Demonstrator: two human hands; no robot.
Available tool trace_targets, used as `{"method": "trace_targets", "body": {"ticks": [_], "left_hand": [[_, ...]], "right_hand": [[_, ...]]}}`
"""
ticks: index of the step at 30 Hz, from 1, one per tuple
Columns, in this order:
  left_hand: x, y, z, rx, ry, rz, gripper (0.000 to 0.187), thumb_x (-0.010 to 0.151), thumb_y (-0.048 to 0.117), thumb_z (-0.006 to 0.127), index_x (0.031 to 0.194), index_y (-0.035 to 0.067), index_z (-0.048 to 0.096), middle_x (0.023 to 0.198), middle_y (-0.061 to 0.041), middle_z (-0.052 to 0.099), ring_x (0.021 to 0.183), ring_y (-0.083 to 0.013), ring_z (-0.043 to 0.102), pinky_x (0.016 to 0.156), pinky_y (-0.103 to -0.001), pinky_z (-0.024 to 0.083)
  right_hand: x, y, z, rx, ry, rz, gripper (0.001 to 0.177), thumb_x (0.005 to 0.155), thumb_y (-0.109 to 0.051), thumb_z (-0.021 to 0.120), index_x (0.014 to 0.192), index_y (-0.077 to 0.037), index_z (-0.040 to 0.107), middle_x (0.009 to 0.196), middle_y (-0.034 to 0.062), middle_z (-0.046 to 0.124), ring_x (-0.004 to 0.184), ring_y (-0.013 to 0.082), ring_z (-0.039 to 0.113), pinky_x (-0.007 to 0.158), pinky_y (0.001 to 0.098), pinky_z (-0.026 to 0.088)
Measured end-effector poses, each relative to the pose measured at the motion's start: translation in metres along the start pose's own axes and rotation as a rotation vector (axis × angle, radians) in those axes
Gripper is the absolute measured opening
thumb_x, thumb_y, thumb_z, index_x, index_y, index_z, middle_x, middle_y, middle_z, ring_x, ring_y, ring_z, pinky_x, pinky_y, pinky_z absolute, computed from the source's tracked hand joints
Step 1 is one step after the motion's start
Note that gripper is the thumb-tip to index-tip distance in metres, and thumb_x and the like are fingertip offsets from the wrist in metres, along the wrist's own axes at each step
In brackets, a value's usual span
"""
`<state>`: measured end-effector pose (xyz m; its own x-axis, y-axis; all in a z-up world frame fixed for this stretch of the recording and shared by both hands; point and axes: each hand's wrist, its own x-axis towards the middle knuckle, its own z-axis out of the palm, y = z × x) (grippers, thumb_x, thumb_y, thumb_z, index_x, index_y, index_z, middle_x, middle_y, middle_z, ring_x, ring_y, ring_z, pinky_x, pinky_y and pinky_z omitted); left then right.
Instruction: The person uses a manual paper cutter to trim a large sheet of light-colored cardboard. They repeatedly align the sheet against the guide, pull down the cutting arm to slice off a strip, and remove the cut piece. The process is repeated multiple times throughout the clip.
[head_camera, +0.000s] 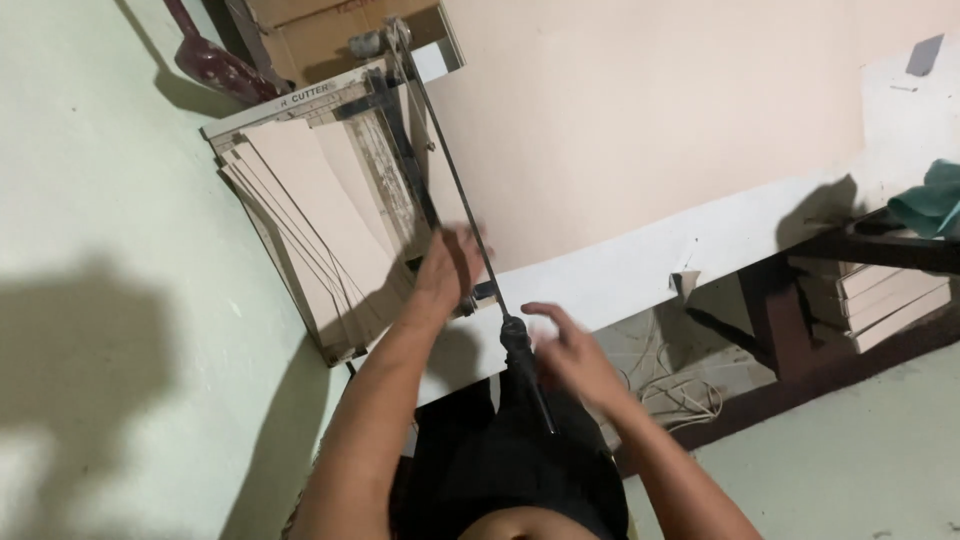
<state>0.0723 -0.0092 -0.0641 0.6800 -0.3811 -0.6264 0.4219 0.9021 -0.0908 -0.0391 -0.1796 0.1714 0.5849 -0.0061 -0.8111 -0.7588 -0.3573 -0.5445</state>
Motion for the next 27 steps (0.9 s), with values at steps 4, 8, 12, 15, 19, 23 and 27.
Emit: {"method": "trace_targets", "body": {"ticks": [4, 8, 12, 15, 19, 23, 27], "left_hand": [[-0.045, 0.000, 0.003, -1.857, 0.632, -0.413, 0.011, 0.098, 0.022, 0.046, 0.098, 0.029, 0.055, 0.105, 0.002, 0.057, 0.095, -0.0253, 0.050, 0.075, -0.047, 0.036], [-0.087, 0.022, -0.012, -2.786, 0.702, -0.236, 0.023, 0.087, 0.009, 0.063, 0.075, 0.024, 0.076, 0.075, -0.001, 0.075, 0.073, -0.0234, 0.067, 0.064, -0.040, 0.044], [-0.110, 0.081, 0.049, -2.754, 0.429, 0.097, 0.012, 0.081, 0.010, 0.063, 0.083, 0.014, 0.074, 0.101, -0.008, 0.068, 0.074, -0.0339, 0.060, 0.055, -0.053, 0.044], [-0.104, 0.085, 0.089, -3.067, 0.270, 0.077, 0.021, 0.091, 0.009, 0.062, 0.110, 0.012, 0.069, 0.108, -0.012, 0.065, 0.097, -0.0344, 0.066, 0.081, -0.050, 0.050], [-0.077, 0.063, 0.111, -3.160, 0.184, -0.154, 0.027, 0.099, 0.022, 0.058, 0.126, 0.017, 0.059, 0.127, -0.008, 0.052, 0.118, -0.0299, 0.051, 0.099, -0.047, 0.040], [-0.087, 0.030, 0.171, -3.482, -0.230, -0.071, 0.057, 0.104, 0.035, 0.056, 0.156, 0.023, 0.038, 0.156, -0.019, 0.037, 0.148, -0.0388, 0.030, 0.119, -0.058, 0.022], [-0.069, 0.018, 0.166, -3.386, -0.342, -0.045, 0.079, 0.091, 0.049, 0.070, 0.156, 0.017, 0.039, 0.163, -0.027, 0.025, 0.151, -0.0475, 0.019, 0.121, -0.066, 0.009]], "right_hand": [[0.112, 0.059, -0.014, 0.735, 0.200, 0.163, 0.050, 0.099, -0.061, 0.059, 0.120, -0.017, 0.053, 0.091, 0.0121, 0.064, 0.072, 0.0290, 0.070, 0.064, 0.0370, 0.057], [0.168, 0.084, -0.036, 1.185, 0.312, 0.155, 0.104, 0.099, -0.048, 0.074, 0.161, -0.015, -0.002, 0.135, 0.0165, 0.033, 0.080, 0.0191, 0.057, 0.057, 0.0288, 0.044], [0.171, 0.148, -0.027, 0.992, 0.355, 0.076, 0.066, 0.097, -0.041, 0.079, 0.135, -0.003, 0.040, 0.110, 0.0115, 0.051, 0.066, 0.0191, 0.063, 0.057, 0.0303, 0.052], [0.118, 0.097, -0.010, 0.798, 0.270, 0.109, 0.032, 0.099, -0.031, 0.071, 0.091, 0.000, 0.067, 0.088, 0.0216, 0.077, 0.068, 0.0218, 0.077, 0.066, 0.0287, 0.059], [0.140, 0.106, -0.003, 0.668, 0.234, 0.057, 0.045, 0.099, -0.034, 0.074, 0.102, 0.010, 0.068, 0.094, 0.0251, 0.075, 0.082, 0.0301, 0.075, 0.081, 0.0426, 0.061], [0.148, 0.106, -0.004, 0.582, 0.202, 0.040, 0.037, 0.102, -0.027, 0.070, 0.113, 0.009, 0.068, 0.103, 0.0235, 0.074, 0.095, 0.0330, 0.075, 0.086, 0.0481, 0.061], [0.146, 0.057, -0.009, 0.613, 0.177, 0.048, 0.044, 0.104, -0.030, 0.067, 0.112, 0.014, 0.066, 0.105, 0.0267, 0.073, 0.096, 0.0324, 0.076, 0.086, 0.0454, 0.065]]}}
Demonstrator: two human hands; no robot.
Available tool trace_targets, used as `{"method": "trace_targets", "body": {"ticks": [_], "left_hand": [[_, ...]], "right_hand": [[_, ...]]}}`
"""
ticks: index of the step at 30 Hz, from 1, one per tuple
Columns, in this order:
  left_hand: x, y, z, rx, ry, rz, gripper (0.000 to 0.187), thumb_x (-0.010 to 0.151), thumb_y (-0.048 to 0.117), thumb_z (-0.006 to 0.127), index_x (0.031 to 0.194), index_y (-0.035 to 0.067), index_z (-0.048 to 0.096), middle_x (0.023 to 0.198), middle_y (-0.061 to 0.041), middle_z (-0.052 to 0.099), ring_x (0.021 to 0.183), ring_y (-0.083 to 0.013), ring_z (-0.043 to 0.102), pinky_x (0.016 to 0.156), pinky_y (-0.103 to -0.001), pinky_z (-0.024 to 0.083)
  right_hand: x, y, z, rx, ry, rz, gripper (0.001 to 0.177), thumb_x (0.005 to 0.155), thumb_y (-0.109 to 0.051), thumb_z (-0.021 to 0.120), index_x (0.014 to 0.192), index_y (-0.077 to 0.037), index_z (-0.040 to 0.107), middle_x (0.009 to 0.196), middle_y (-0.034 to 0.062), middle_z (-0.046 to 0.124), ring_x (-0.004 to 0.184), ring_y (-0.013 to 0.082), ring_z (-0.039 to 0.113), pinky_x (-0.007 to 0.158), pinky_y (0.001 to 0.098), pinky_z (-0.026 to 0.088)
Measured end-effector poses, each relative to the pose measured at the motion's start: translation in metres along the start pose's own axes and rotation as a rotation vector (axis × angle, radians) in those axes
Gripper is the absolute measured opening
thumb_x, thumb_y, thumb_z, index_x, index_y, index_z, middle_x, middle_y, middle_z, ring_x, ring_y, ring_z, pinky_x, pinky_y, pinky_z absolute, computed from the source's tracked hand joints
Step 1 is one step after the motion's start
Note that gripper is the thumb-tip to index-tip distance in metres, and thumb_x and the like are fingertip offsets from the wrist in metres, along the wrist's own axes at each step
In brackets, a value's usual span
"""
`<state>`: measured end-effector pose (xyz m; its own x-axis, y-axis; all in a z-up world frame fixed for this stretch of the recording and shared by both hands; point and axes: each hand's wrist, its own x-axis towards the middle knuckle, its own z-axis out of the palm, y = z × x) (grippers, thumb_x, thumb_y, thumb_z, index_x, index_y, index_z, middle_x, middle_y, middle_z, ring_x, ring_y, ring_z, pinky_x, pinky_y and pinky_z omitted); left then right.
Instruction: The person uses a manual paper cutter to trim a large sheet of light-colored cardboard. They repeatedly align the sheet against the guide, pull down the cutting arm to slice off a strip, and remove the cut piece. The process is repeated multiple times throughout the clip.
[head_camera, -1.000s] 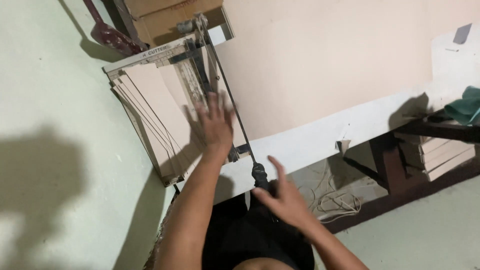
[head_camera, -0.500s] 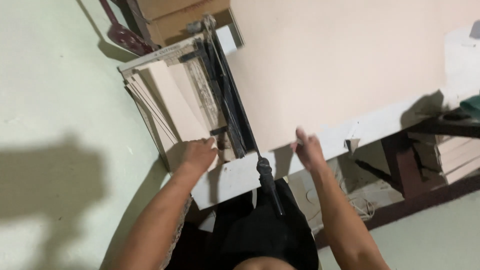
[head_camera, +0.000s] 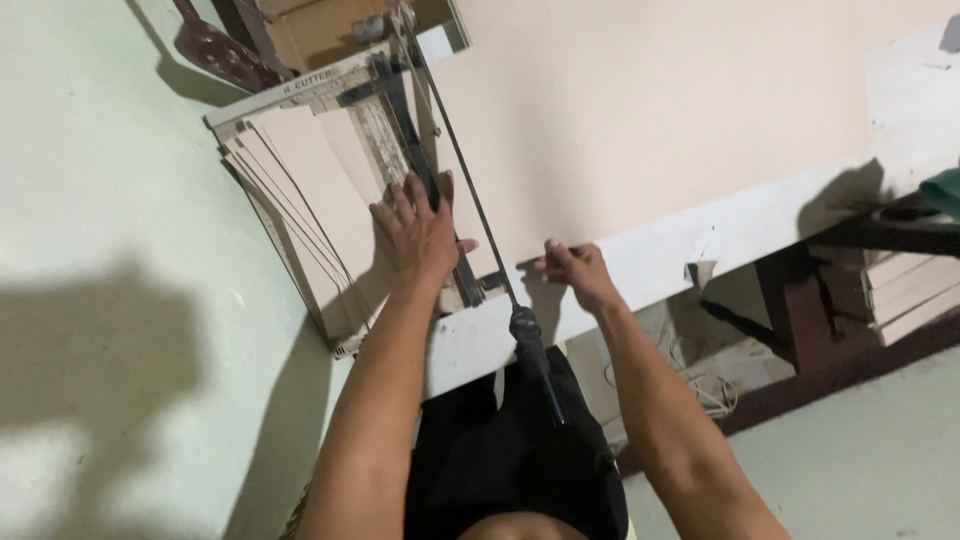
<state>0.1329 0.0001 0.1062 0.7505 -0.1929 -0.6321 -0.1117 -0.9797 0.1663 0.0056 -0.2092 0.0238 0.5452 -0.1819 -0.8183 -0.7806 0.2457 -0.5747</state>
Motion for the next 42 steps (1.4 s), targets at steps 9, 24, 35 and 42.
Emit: {"method": "trace_targets", "body": {"ticks": [9, 24, 35, 42], "left_hand": [[0.038, 0.002, 0.033, 0.007, -0.132, -0.086, 0.124, 0.076, 0.045, 0.086, 0.164, 0.015, 0.004, 0.166, -0.028, -0.010, 0.152, -0.0512, -0.006, 0.107, -0.087, 0.009], [0.029, -0.002, 0.049, 0.029, -0.080, -0.049, 0.124, 0.077, 0.049, 0.083, 0.164, 0.018, 0.001, 0.166, -0.028, -0.013, 0.151, -0.0506, -0.011, 0.103, -0.087, 0.004], [0.002, -0.023, 0.172, 0.599, 0.027, 0.768, 0.027, 0.088, 0.014, 0.053, 0.073, 0.023, 0.074, 0.074, -0.001, 0.074, 0.067, -0.0270, 0.065, 0.053, -0.049, 0.046], [-0.019, -0.082, 0.072, 0.431, -0.178, 0.555, 0.019, 0.095, 0.023, 0.060, 0.105, 0.014, 0.073, 0.118, -0.011, 0.063, 0.095, -0.0291, 0.067, 0.074, -0.043, 0.054]], "right_hand": [[-0.111, -0.092, 0.043, -0.928, -0.064, -0.170, 0.055, 0.108, -0.053, 0.040, 0.118, -0.006, 0.068, 0.069, 0.0094, 0.076, 0.062, 0.0269, 0.076, 0.073, 0.0459, 0.059], [-0.145, 0.011, 0.042, -1.110, -0.067, -0.193, 0.097, 0.092, -0.030, 0.063, 0.164, -0.020, 0.000, 0.100, 0.0256, 0.075, 0.089, 0.0469, 0.075, 0.075, 0.0543, 0.059], [0.015, 0.023, -0.027, 0.388, 0.111, 0.057, 0.055, 0.098, -0.064, 0.061, 0.120, -0.019, 0.038, 0.103, 0.0077, 0.055, 0.077, 0.0269, 0.064, 0.060, 0.0320, 0.052], [0.007, 0.053, -0.066, 0.137, 0.217, -0.005, 0.061, 0.096, -0.052, 0.076, 0.109, 0.000, 0.047, 0.077, 0.0117, 0.060, 0.056, 0.0189, 0.065, 0.050, 0.0330, 0.047]]}}
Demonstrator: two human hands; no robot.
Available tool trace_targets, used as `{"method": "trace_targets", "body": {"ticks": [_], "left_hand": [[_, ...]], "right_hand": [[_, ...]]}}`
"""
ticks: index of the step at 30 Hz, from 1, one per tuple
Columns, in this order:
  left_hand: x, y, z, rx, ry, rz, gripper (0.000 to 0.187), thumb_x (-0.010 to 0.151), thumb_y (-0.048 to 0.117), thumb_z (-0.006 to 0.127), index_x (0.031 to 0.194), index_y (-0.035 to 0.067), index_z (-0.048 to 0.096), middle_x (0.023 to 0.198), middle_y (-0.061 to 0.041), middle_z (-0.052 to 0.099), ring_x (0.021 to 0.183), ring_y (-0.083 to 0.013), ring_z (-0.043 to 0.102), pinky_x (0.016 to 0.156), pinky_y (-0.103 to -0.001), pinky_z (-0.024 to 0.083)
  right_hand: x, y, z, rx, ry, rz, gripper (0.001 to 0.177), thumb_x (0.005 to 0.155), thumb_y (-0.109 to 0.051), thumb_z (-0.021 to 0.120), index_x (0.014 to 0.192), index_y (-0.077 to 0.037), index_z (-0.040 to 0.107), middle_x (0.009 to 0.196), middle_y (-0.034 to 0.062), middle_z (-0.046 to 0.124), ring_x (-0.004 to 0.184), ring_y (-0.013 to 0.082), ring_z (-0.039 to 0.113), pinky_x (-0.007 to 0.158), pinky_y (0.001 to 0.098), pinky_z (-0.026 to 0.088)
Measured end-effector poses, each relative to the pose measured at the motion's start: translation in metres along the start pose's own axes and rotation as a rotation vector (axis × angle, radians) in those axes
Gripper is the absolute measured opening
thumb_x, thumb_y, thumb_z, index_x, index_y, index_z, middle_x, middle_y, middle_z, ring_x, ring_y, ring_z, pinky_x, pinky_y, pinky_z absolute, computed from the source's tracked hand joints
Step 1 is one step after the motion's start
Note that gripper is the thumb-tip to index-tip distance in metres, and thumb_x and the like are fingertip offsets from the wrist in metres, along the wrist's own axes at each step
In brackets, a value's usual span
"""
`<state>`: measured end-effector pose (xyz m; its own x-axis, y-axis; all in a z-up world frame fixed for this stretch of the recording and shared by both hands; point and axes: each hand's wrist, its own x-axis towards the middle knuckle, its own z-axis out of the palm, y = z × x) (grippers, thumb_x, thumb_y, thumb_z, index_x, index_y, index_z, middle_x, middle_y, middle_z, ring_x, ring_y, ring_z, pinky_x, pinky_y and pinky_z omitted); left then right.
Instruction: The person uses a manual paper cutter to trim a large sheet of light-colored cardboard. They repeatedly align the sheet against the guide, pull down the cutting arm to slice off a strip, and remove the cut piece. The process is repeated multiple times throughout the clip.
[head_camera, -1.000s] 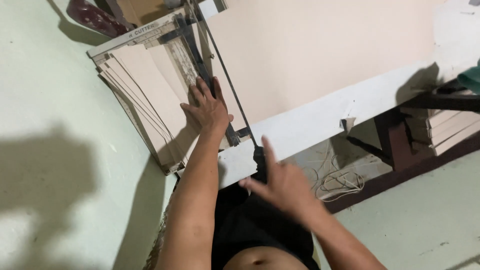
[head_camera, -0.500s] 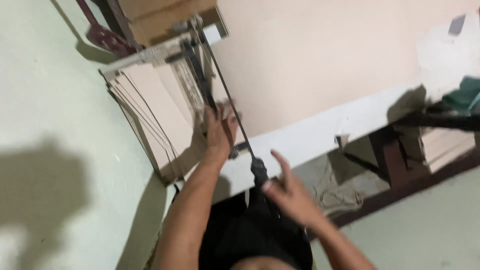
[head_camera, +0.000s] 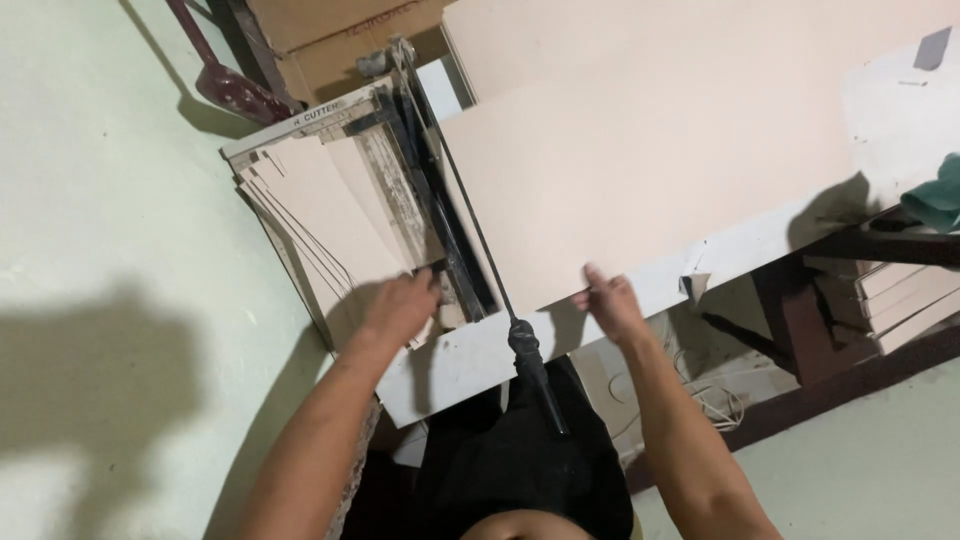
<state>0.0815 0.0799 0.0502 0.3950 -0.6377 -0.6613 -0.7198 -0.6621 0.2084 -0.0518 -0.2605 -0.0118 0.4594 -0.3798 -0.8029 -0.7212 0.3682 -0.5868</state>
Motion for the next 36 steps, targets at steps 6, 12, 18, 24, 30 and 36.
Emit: {"method": "trace_targets", "body": {"ticks": [6, 12, 18, 24, 30, 36], "left_hand": [[0.006, 0.019, -0.110, -0.393, 0.160, -0.326, 0.051, 0.102, 0.020, 0.052, 0.152, 0.017, 0.043, 0.147, -0.021, 0.045, 0.139, -0.0411, 0.040, 0.109, -0.057, 0.036], [0.061, 0.030, -0.083, -0.319, -0.004, -0.579, 0.116, 0.080, 0.060, 0.076, 0.164, 0.015, 0.009, 0.165, -0.032, 0.001, 0.151, -0.0547, 0.001, 0.111, -0.080, 0.003], [0.068, 0.031, -0.083, -0.259, -0.116, -0.649, 0.101, 0.089, 0.051, 0.073, 0.163, 0.009, 0.019, 0.166, -0.026, -0.011, 0.152, -0.0500, -0.004, 0.104, -0.084, 0.019], [0.084, 0.025, -0.059, -0.410, -0.032, -0.630, 0.122, 0.079, 0.039, 0.085, 0.164, 0.014, 0.002, 0.164, -0.029, -0.013, 0.150, -0.0547, -0.008, 0.097, -0.092, 0.016], [0.076, 0.024, -0.072, -0.494, 0.069, -0.625, 0.129, 0.072, 0.034, 0.091, 0.164, 0.016, 0.003, 0.166, -0.028, -0.006, 0.151, -0.0545, -0.003, 0.096, -0.094, 0.014], [0.075, 0.038, -0.062, 0.124, -0.138, -0.500, 0.099, 0.085, 0.073, 0.049, 0.162, 0.038, -0.003, 0.170, -0.009, -0.020, 0.155, -0.0356, -0.015, 0.118, -0.065, -0.010]], "right_hand": [[-0.012, -0.011, 0.035, -0.123, -0.147, 0.026, 0.044, 0.101, -0.036, 0.071, 0.103, 0.007, 0.068, 0.093, 0.0249, 0.076, 0.084, 0.0307, 0.077, 0.083, 0.0433, 0.062], [-0.009, -0.040, 0.054, -0.169, -0.160, 0.007, 0.049, 0.103, -0.039, 0.067, 0.100, 0.010, 0.069, 0.087, 0.0215, 0.072, 0.077, 0.0282, 0.074, 0.076, 0.0424, 0.065], [-0.165, -0.130, 0.089, -1.122, -0.296, -0.120, 0.057, 0.106, -0.056, 0.034, 0.144, -0.017, 0.052, 0.080, 0.0095, 0.078, 0.082, 0.0320, 0.078, 0.082, 0.0493, 0.059], [-0.185, -0.035, 0.108, -1.472, -0.326, -0.196, 0.084, 0.099, -0.032, 0.051, 0.165, -0.010, 0.005, 0.108, 0.0279, 0.072, 0.090, 0.0477, 0.074, 0.079, 0.0548, 0.062], [-0.144, 0.000, 0.087, -1.234, -0.238, -0.365, 0.082, 0.094, -0.013, 0.056, 0.164, -0.014, 0.012, 0.119, 0.0321, 0.067, 0.094, 0.0546, 0.071, 0.080, 0.0652, 0.057], [-0.230, -0.126, 0.068, -0.836, -0.337, -0.117, 0.103, 0.078, -0.074, 0.043, 0.166, -0.029, 0.014, 0.065, -0.0020, 0.039, 0.057, 0.0135, 0.042, 0.065, 0.0305, 0.046]]}}
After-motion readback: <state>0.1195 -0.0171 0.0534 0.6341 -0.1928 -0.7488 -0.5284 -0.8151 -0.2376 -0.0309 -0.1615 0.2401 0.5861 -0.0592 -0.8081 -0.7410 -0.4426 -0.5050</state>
